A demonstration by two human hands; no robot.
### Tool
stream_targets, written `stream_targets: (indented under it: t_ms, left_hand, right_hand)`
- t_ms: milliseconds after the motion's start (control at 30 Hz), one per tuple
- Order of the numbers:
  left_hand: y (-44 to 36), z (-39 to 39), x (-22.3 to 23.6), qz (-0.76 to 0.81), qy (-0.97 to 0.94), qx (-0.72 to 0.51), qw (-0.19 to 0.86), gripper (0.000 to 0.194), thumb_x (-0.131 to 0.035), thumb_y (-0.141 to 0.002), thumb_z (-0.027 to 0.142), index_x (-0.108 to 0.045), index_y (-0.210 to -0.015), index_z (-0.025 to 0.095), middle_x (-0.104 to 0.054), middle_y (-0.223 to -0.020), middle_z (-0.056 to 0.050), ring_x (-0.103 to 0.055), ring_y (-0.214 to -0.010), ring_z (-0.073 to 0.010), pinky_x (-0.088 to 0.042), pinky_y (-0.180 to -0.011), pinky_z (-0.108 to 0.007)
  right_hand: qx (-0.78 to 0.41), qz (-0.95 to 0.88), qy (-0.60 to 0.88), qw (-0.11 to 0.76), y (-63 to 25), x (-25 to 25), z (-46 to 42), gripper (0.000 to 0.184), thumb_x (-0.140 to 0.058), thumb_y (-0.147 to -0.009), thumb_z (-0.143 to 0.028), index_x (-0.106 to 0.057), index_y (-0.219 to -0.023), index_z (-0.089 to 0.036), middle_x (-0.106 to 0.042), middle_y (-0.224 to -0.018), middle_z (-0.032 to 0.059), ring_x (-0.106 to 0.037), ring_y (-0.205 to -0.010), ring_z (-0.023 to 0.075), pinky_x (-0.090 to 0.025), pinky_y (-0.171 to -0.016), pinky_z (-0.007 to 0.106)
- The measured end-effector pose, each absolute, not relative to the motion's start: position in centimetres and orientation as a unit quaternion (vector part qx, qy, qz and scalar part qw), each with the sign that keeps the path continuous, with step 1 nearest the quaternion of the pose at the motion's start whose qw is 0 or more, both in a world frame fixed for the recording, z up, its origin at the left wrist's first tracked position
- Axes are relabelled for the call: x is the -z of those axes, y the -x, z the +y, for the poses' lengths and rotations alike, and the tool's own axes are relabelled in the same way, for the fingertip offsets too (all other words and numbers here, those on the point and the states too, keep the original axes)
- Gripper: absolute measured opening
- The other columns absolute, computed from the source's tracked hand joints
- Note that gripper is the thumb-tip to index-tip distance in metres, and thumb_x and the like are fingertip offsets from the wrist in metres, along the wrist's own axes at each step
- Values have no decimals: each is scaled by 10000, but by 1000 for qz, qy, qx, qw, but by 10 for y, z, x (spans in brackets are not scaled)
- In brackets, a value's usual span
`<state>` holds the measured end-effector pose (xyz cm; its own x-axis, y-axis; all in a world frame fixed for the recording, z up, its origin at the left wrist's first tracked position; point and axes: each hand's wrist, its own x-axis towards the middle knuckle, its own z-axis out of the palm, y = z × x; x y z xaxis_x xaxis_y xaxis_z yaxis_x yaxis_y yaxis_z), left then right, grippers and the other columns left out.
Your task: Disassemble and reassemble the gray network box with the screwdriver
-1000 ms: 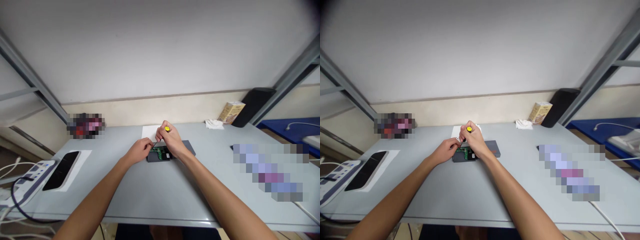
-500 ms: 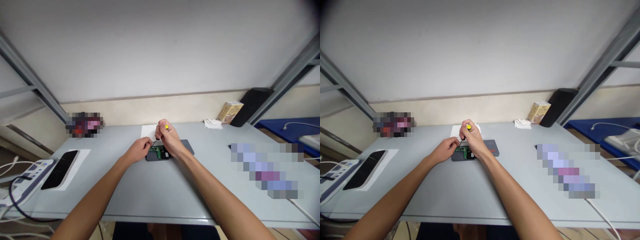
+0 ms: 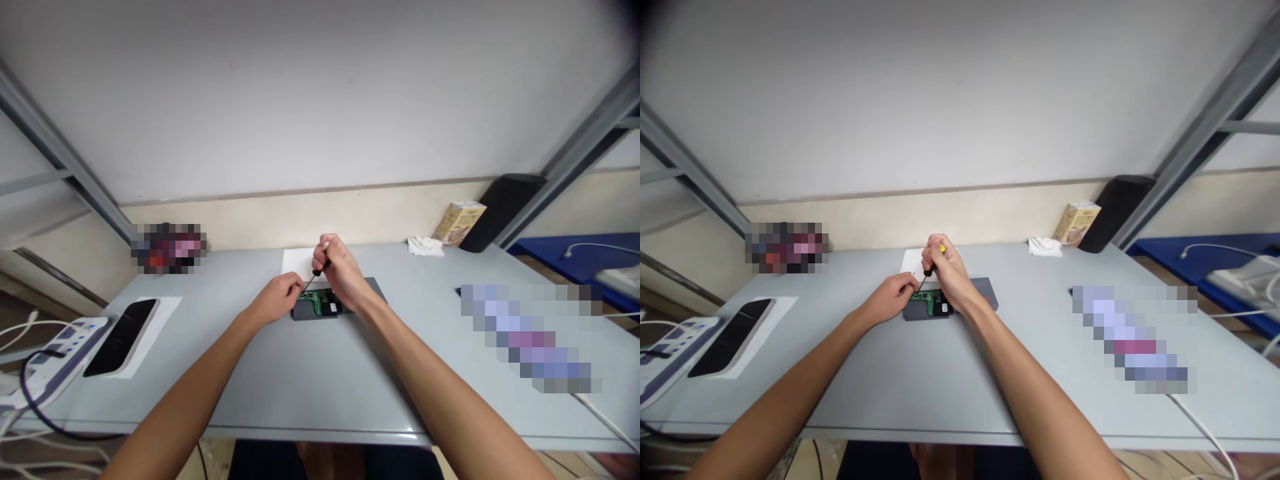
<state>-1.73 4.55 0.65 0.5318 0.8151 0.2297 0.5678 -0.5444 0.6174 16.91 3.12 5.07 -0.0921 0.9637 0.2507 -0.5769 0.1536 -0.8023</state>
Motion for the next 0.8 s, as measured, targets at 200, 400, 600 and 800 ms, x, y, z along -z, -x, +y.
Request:
stream_targets:
  t_ms: [200,400,600,800]
  left_hand:
    - [17,45,-7,414,-839,-257,242,251,-424,-932,113,-651,-862,194,-697,-877,-11,-612,-771,-159,-458,-744,-270]
    - [17,47,-7,408,-841,-259,241,260,-431,-911,99,-663,-837,191,-697,-869,-12,-612,-770,-157,-455,-748,-270]
    - [17,47,-7,409,-837,-265,248,261,-439,-912,111,-666,-813,193,-695,-849,-8,-604,-738,-155,-457,-728,-270]
    - [16,46,-7,413,-837,-259,249,252,-440,-930,131,-665,-834,192,-700,-844,-10,-628,-759,-165,-462,-734,-277]
  right_hand:
    - [-617,-418,242,621,-167,-54,29,399,-829,-779,-578,-685,-895,-225,-597,-845,-1,-556,-784,147,-442,-763,295]
    - [-605,-420,236,634,-161,-51,29,473,-853,-763,-587,-524,-818,-251,-475,-674,-68,-475,-633,120,-386,-667,279]
    - [-629,-449,214,598,-165,-53,26,408,-639,-924,-638,-679,-990,-238,-524,-771,-8,-509,-715,156,-430,-722,318]
    - [-578,-524,235,579,-163,-52,23,347,-795,-847,-533,-606,-902,-248,-682,-946,18,-625,-885,170,-468,-825,327]
